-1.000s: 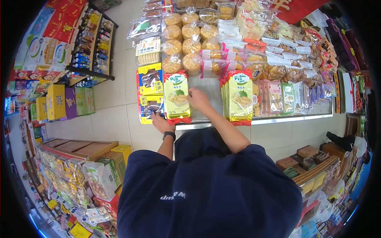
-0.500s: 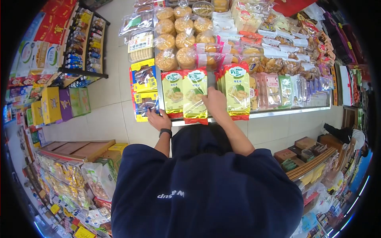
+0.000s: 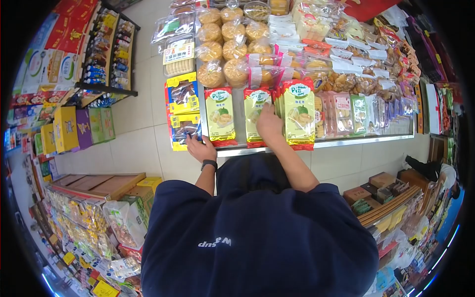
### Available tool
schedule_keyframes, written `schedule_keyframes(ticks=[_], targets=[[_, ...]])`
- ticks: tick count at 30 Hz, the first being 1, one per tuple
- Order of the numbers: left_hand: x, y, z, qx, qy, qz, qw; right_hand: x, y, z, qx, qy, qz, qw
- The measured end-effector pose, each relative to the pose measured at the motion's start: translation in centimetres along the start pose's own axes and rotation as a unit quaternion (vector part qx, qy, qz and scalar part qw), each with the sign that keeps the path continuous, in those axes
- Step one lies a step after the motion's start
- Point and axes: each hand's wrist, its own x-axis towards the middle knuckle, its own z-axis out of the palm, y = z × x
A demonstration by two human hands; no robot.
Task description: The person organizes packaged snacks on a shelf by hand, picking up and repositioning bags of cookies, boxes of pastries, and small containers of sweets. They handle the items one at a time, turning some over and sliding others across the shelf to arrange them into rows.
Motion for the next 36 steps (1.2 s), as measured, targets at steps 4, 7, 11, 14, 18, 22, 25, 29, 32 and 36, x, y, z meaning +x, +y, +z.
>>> schedule_keyframes(ticks=[4,7,11,14,18,22,25,29,32,36], targets=[[-0.1,0.0,0.1,0.013,0.002,0.003,1.000,-1.1,-2.2,2.7,-0.032,0.057,-0.116,0.991],[0.0,0.1,0.0,0.017,-0.004,0.000,1.000,-1.1,-2.7,5.0,-0.029,0.092,-0.254,0.962],[0.0,0.1,0.0,0.015,-0.007,-0.005,1.000,-0.2,-0.9,7.2,-0.039,0.040,-0.258,0.965],[-0.1,0.1,0.1,0.015,-0.007,-0.010,1.000,-0.6,0.8,6.3,-0.054,0.063,-0.259,0.962],[0.1,0.0,0.0,0.005,-0.009,-0.017,1.000,-0.9,0.4,5.2,-0.067,0.040,-0.253,0.964],[0.0,-0.1,0.2,0.009,-0.005,-0.014,1.000,-0.1,-2.0,4.4,0.004,0.046,-0.235,0.971],[0.0,-0.1,0.1,0.012,-0.002,-0.011,1.000,1.5,-4.4,4.6,0.185,-0.055,-0.118,0.974],[-0.1,0.2,0.0,0.011,-0.005,-0.013,1.000,3.4,-5.5,6.6,0.172,-0.115,-0.072,0.976],[0.1,-0.1,0.1,0.010,-0.009,-0.011,1.000,4.0,-5.7,7.8,0.177,-0.121,-0.046,0.976],[-0.1,0.3,-0.2,0.015,-0.016,-0.015,1.000,3.7,-5.4,7.6,0.184,-0.125,-0.049,0.974]])
